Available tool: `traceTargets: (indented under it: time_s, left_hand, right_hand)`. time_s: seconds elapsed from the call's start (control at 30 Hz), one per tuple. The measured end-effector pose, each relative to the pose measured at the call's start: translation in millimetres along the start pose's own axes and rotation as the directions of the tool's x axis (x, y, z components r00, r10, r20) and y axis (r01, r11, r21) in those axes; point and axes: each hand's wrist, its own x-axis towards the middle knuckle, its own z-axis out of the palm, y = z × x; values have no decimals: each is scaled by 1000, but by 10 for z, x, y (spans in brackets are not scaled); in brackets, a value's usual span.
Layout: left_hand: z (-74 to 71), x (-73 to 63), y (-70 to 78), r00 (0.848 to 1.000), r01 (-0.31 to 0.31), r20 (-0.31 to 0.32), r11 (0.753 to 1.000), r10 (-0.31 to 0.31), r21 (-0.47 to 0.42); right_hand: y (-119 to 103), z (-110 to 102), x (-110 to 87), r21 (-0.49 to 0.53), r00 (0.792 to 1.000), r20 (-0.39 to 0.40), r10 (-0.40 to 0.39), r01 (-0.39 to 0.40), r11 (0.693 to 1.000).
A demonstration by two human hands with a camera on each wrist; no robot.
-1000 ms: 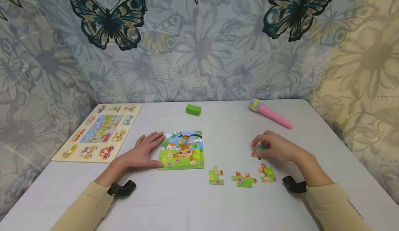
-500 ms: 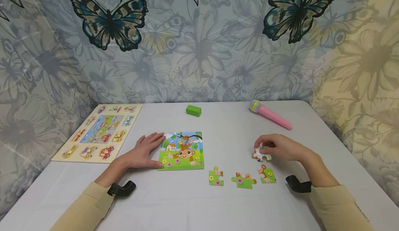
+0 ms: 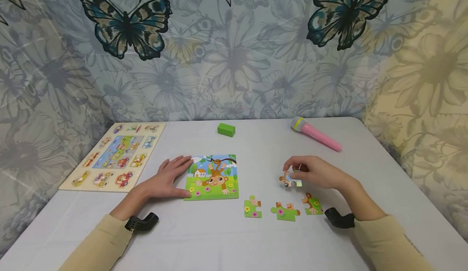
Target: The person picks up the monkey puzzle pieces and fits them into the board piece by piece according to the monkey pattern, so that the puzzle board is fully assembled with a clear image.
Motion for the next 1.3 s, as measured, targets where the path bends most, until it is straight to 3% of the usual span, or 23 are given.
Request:
traceTargets:
  time_s: [0.43, 0.93, 1.3]
  left_hand:
    - [-13, 46, 20, 1000, -17, -3, 1000, 17, 5]
    - [-23, 24, 10, 1000, -18, -6, 1000, 18, 5]
    - [2, 4, 5, 1000, -14, 0, 1000, 14, -5]
  right_hand:
    - [-279, 216, 470, 12, 998, 57, 25, -26, 1000]
    - [-504, 430, 1095, 41, 996, 77, -46, 43, 998]
    - [-572, 573, 1389, 35, 992, 112, -61, 58, 998]
